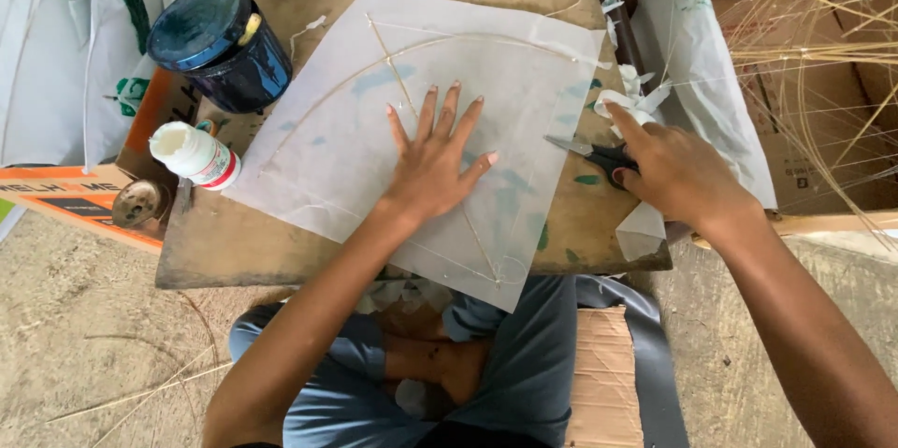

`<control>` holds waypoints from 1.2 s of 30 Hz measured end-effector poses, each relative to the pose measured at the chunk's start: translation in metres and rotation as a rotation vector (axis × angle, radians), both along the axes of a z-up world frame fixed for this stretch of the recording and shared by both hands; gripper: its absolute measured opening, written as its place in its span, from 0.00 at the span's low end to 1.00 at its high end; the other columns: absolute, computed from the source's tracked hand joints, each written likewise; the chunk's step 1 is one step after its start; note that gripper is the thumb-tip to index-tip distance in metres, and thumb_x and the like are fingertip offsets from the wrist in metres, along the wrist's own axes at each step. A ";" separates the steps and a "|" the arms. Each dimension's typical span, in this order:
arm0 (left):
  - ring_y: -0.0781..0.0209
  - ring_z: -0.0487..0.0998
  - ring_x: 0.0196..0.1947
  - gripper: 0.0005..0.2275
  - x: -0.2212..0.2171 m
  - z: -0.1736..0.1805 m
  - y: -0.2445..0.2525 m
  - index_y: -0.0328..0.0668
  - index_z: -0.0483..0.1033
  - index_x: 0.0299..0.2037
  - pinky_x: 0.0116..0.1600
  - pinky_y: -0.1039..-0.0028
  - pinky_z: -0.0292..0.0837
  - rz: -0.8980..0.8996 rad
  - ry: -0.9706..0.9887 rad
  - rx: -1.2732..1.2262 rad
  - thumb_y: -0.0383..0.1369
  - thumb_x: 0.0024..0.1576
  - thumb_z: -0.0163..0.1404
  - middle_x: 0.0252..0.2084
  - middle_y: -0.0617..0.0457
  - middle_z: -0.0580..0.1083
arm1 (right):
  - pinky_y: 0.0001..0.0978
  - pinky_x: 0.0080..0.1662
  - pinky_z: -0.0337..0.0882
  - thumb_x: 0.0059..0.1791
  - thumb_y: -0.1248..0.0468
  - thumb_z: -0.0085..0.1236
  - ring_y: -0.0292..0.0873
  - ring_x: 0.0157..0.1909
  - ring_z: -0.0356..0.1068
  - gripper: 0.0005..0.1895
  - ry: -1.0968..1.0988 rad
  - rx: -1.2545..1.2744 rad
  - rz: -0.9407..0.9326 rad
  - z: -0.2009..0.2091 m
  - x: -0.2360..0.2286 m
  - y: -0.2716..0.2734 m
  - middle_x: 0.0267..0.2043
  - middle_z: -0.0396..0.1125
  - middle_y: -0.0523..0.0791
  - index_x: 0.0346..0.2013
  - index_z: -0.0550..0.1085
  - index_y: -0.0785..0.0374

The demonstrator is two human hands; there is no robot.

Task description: A person is using scissors to trim excess paper from around a kite frame that has been glued to a sheet.

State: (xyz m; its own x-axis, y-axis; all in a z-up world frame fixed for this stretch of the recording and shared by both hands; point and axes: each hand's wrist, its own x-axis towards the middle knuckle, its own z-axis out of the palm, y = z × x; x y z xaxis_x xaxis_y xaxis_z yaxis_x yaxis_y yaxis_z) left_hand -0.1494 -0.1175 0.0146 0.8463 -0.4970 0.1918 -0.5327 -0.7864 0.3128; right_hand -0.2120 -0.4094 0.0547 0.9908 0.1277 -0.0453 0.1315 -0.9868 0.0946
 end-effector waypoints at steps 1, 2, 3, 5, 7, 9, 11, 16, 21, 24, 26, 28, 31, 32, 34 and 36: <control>0.35 0.40 0.78 0.29 0.000 -0.002 0.000 0.50 0.51 0.75 0.65 0.22 0.19 0.000 0.000 0.002 0.50 0.66 0.39 0.77 0.35 0.48 | 0.50 0.50 0.74 0.47 0.60 0.56 0.59 0.50 0.75 0.46 0.000 0.002 0.000 0.001 0.000 0.003 0.44 0.75 0.53 0.78 0.49 0.52; 0.35 0.41 0.77 0.28 -0.001 -0.005 0.000 0.49 0.52 0.74 0.65 0.21 0.21 -0.010 -0.025 0.025 0.50 0.66 0.39 0.77 0.35 0.50 | 0.52 0.49 0.74 0.47 0.62 0.56 0.62 0.50 0.74 0.45 -0.020 0.048 -0.019 0.002 -0.001 0.005 0.46 0.74 0.56 0.78 0.51 0.54; 0.35 0.43 0.77 0.28 -0.001 -0.007 0.000 0.49 0.54 0.74 0.65 0.20 0.22 -0.020 -0.050 0.047 0.50 0.66 0.39 0.76 0.35 0.51 | 0.55 0.48 0.75 0.47 0.65 0.57 0.65 0.50 0.74 0.44 -0.040 0.093 -0.039 0.003 -0.002 0.008 0.48 0.72 0.59 0.77 0.52 0.55; 0.35 0.43 0.77 0.29 -0.002 -0.015 -0.008 0.49 0.55 0.73 0.65 0.20 0.22 -0.027 -0.058 0.069 0.52 0.65 0.39 0.76 0.36 0.52 | 0.56 0.49 0.75 0.47 0.66 0.57 0.66 0.51 0.73 0.44 -0.042 0.143 -0.055 0.003 -0.001 0.009 0.49 0.71 0.60 0.77 0.51 0.55; 0.35 0.43 0.77 0.29 -0.005 -0.019 -0.018 0.48 0.55 0.73 0.65 0.20 0.23 -0.033 -0.068 0.090 0.53 0.65 0.39 0.76 0.36 0.53 | 0.58 0.49 0.75 0.47 0.68 0.56 0.68 0.52 0.72 0.45 -0.047 0.192 -0.069 0.006 -0.004 0.013 0.50 0.70 0.61 0.77 0.51 0.55; 0.35 0.46 0.77 0.30 -0.011 -0.020 -0.030 0.49 0.55 0.73 0.66 0.20 0.25 -0.054 -0.073 0.106 0.54 0.65 0.38 0.76 0.37 0.54 | 0.59 0.49 0.75 0.47 0.68 0.55 0.67 0.52 0.72 0.43 -0.021 0.243 -0.109 0.012 -0.012 0.021 0.49 0.72 0.60 0.77 0.52 0.56; 0.37 0.41 0.77 0.33 -0.003 -0.023 -0.042 0.50 0.50 0.74 0.66 0.20 0.24 -0.043 -0.010 0.135 0.57 0.62 0.31 0.77 0.41 0.48 | 0.55 0.42 0.70 0.48 0.66 0.56 0.65 0.42 0.70 0.45 0.022 0.239 -0.130 0.013 -0.007 0.016 0.39 0.70 0.59 0.78 0.49 0.55; 0.37 0.35 0.77 0.36 0.010 -0.015 -0.056 0.54 0.41 0.76 0.66 0.22 0.20 0.001 0.062 0.188 0.61 0.60 0.21 0.79 0.45 0.41 | 0.52 0.38 0.63 0.51 0.66 0.52 0.61 0.37 0.64 0.42 0.057 0.337 -0.210 0.029 -0.017 0.017 0.35 0.66 0.58 0.77 0.47 0.55; 0.38 0.28 0.77 0.34 0.025 -0.039 -0.053 0.53 0.40 0.77 0.67 0.25 0.19 0.009 -0.064 0.052 0.60 0.63 0.20 0.79 0.43 0.38 | 0.49 0.35 0.69 0.52 0.67 0.51 0.54 0.33 0.67 0.46 0.126 0.758 -0.419 0.058 -0.027 0.029 0.47 0.63 0.49 0.79 0.41 0.43; 0.40 0.26 0.77 0.35 0.022 -0.036 -0.053 0.52 0.36 0.77 0.67 0.26 0.17 -0.013 -0.043 0.135 0.60 0.62 0.18 0.79 0.43 0.36 | 0.41 0.35 0.69 0.50 0.71 0.53 0.47 0.39 0.62 0.50 0.064 0.999 -0.370 0.044 -0.020 0.025 0.45 0.60 0.51 0.79 0.39 0.45; 0.41 0.31 0.78 0.35 0.028 -0.039 -0.056 0.53 0.37 0.77 0.67 0.25 0.21 -0.041 -0.109 0.176 0.60 0.62 0.18 0.79 0.45 0.39 | 0.38 0.33 0.66 0.50 0.74 0.52 0.45 0.39 0.62 0.50 0.037 1.086 -0.338 0.036 -0.016 0.021 0.43 0.62 0.52 0.79 0.38 0.44; 0.43 0.36 0.78 0.34 0.028 -0.038 -0.059 0.54 0.38 0.76 0.67 0.24 0.25 -0.063 -0.166 0.218 0.60 0.63 0.19 0.79 0.46 0.43 | 0.35 0.32 0.63 0.50 0.76 0.50 0.44 0.38 0.62 0.51 0.022 1.172 -0.304 0.026 -0.014 0.017 0.42 0.64 0.53 0.79 0.37 0.43; 0.43 0.32 0.78 0.34 0.035 -0.015 -0.062 0.56 0.33 0.76 0.68 0.26 0.18 -0.083 -0.010 0.214 0.59 0.63 0.17 0.80 0.46 0.38 | 0.33 0.38 0.62 0.50 0.78 0.48 0.44 0.41 0.61 0.50 -0.037 1.275 -0.231 0.010 -0.005 0.007 0.42 0.60 0.53 0.79 0.37 0.44; 0.43 0.30 0.79 0.35 0.038 -0.006 -0.064 0.54 0.32 0.77 0.69 0.30 0.16 -0.060 0.116 0.066 0.59 0.61 0.17 0.80 0.46 0.36 | 0.34 0.42 0.64 0.51 0.76 0.49 0.45 0.42 0.64 0.50 -0.049 1.323 -0.171 0.002 -0.002 0.002 0.43 0.63 0.54 0.79 0.36 0.46; 0.42 0.28 0.79 0.37 0.048 -0.005 -0.072 0.53 0.32 0.77 0.70 0.33 0.14 -0.038 0.244 -0.085 0.60 0.59 0.17 0.80 0.45 0.35 | 0.34 0.45 0.66 0.51 0.74 0.51 0.46 0.44 0.67 0.50 -0.059 1.368 -0.114 -0.008 0.001 -0.003 0.43 0.66 0.55 0.79 0.35 0.47; 0.39 0.28 0.78 0.35 0.065 -0.021 -0.081 0.51 0.33 0.77 0.70 0.31 0.17 0.045 0.116 -0.070 0.59 0.62 0.20 0.80 0.42 0.37 | 0.38 0.51 0.71 0.51 0.77 0.49 0.48 0.44 0.70 0.50 -0.035 1.470 -0.144 -0.011 0.003 0.000 0.43 0.62 0.54 0.78 0.35 0.43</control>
